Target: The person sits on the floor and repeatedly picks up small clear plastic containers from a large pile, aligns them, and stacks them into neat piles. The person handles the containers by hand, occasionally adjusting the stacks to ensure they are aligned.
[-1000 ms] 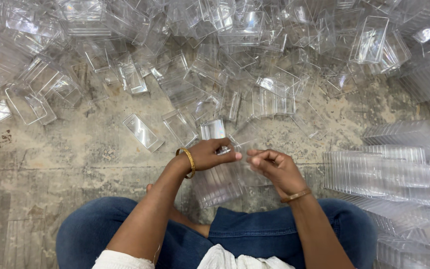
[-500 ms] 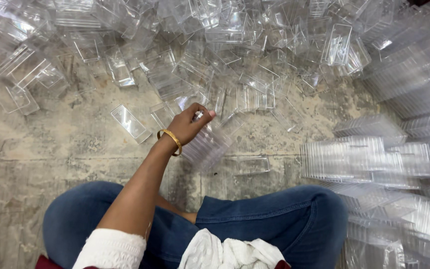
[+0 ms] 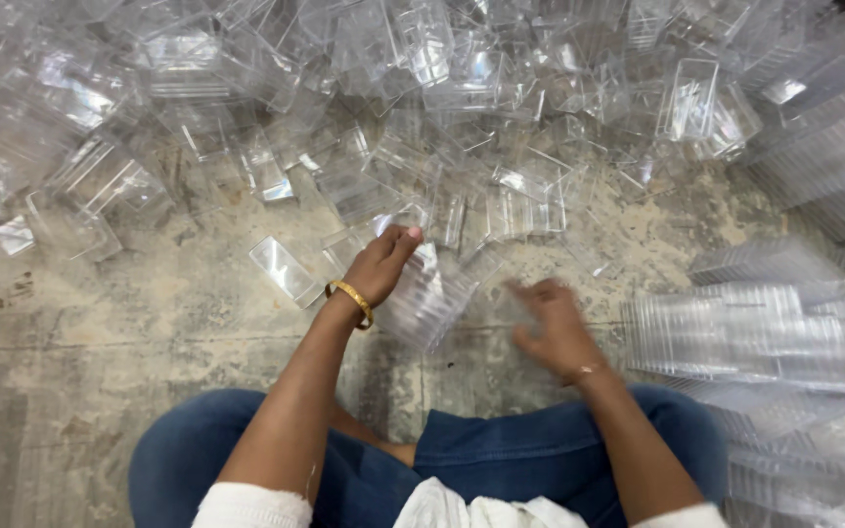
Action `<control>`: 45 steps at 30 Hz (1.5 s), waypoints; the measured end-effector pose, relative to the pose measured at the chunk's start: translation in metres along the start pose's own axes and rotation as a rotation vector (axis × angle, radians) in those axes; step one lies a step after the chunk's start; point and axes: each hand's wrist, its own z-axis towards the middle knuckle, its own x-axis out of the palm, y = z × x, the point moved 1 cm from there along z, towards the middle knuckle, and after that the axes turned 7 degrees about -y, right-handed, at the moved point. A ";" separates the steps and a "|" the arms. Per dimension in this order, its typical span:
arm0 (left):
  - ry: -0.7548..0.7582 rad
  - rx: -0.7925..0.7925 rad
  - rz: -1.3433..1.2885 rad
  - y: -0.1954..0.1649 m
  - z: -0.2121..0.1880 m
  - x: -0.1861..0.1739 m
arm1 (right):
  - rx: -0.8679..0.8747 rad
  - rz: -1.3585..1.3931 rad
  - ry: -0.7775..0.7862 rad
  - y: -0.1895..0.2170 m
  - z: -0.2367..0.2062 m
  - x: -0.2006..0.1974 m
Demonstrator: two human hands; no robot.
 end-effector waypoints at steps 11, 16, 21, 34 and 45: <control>0.305 -0.029 0.022 0.005 -0.008 0.029 | 0.604 1.239 -0.078 -0.010 -0.005 0.014; 0.379 -0.065 0.018 0.009 -0.010 0.032 | 0.228 0.986 0.048 0.011 -0.007 0.016; 0.311 0.030 0.015 0.013 -0.007 0.035 | 0.175 0.984 0.063 0.030 -0.007 0.016; -0.052 -0.022 -0.089 0.008 0.004 0.015 | 0.239 -0.030 -0.382 0.028 0.121 -0.030; 0.021 -0.122 0.000 0.009 0.004 0.016 | 0.277 -0.321 -0.357 0.002 0.052 -0.014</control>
